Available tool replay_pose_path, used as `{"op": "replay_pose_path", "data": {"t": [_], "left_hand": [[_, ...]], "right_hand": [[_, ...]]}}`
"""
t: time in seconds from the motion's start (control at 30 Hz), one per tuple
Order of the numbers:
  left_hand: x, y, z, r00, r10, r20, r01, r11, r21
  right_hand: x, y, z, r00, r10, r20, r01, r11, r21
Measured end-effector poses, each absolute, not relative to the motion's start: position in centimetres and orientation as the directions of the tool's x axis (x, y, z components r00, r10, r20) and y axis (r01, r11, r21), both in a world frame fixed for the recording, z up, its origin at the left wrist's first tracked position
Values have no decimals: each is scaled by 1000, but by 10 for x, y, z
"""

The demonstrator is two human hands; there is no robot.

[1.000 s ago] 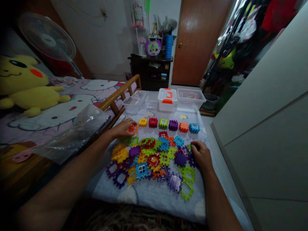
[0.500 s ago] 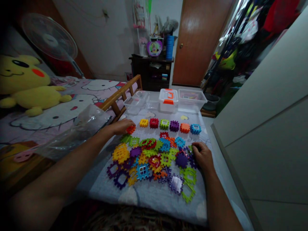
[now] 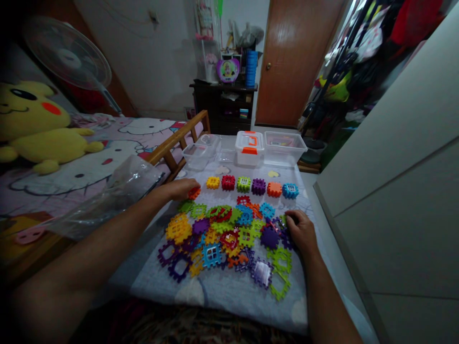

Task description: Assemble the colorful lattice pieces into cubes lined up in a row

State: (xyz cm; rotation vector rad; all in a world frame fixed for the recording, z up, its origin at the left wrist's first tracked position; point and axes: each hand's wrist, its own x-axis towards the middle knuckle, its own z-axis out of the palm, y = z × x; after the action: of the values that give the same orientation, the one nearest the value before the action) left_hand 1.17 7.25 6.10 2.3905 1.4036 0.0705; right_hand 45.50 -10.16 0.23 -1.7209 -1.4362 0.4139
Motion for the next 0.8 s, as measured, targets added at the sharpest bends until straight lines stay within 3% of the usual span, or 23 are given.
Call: {"op": "replay_pose_path", "data": {"t": [0.1,0.23,0.57,0.8], "left_hand": [[14,72,63,516,826,-226,839,-434,329],[16,70,65,517,828,-216,836,-434,336],[20,64,70,526,805,-275,849,-518,107],[27,55,83,526,815,-244,848,-524,81]], "right_hand": [[454,-102,4,290,924,248,646,3,-764],[454,-102,4,298,921,251,647,-1,-763],[454,-102,4,291,920,261,650,10,-760],[453,-102,5,291,923,252,653,1,-758]]}}
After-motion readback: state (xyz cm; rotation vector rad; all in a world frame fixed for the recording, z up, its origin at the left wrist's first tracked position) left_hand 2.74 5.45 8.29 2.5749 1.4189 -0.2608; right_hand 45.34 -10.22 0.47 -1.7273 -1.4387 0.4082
